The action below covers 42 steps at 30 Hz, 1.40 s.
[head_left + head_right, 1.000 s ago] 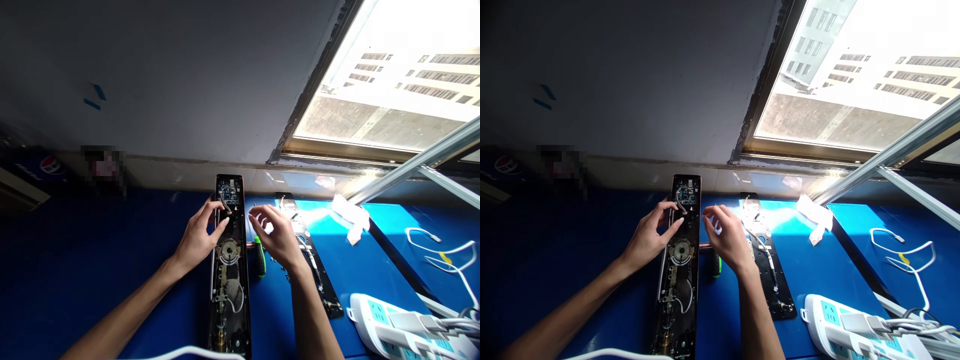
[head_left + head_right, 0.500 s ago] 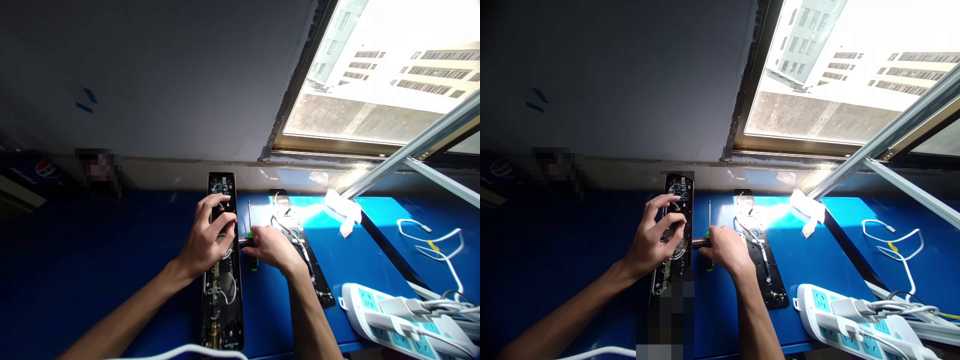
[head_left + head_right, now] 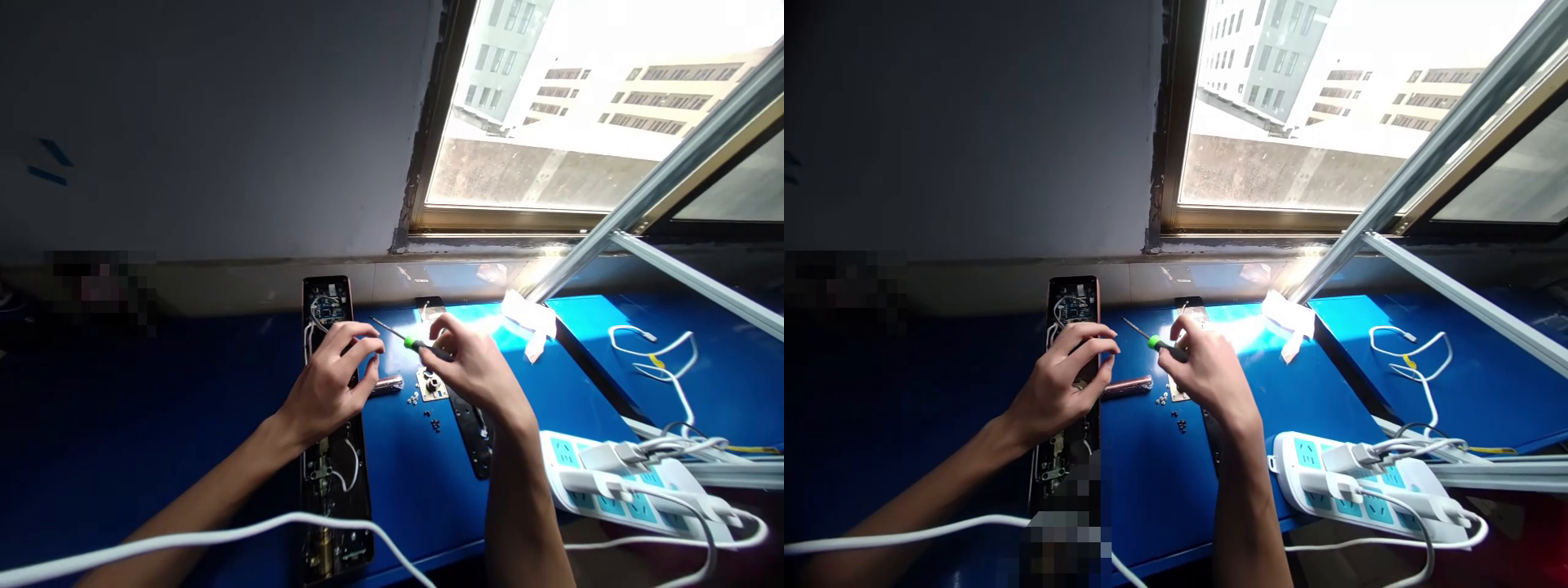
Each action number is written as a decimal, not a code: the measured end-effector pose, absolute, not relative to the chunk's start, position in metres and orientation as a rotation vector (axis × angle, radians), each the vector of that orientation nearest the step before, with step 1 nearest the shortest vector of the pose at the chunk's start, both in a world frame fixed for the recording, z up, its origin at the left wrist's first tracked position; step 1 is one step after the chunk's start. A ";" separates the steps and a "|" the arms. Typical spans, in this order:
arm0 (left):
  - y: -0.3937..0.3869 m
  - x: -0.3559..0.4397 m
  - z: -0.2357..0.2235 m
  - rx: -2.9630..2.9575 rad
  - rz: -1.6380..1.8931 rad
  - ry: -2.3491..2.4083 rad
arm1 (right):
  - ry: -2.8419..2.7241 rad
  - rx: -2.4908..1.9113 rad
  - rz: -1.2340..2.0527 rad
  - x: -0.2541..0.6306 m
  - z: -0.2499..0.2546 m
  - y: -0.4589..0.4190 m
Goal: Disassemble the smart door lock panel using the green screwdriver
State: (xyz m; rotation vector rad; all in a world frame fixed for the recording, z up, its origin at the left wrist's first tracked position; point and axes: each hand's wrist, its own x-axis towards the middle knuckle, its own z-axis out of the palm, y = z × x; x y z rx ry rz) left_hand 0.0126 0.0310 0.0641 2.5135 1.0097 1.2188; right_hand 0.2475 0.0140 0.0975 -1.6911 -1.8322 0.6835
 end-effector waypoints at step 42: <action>0.062 -0.015 0.095 2.439 0.974 1.077 | -1.773 -0.934 0.195 0.213 0.171 0.076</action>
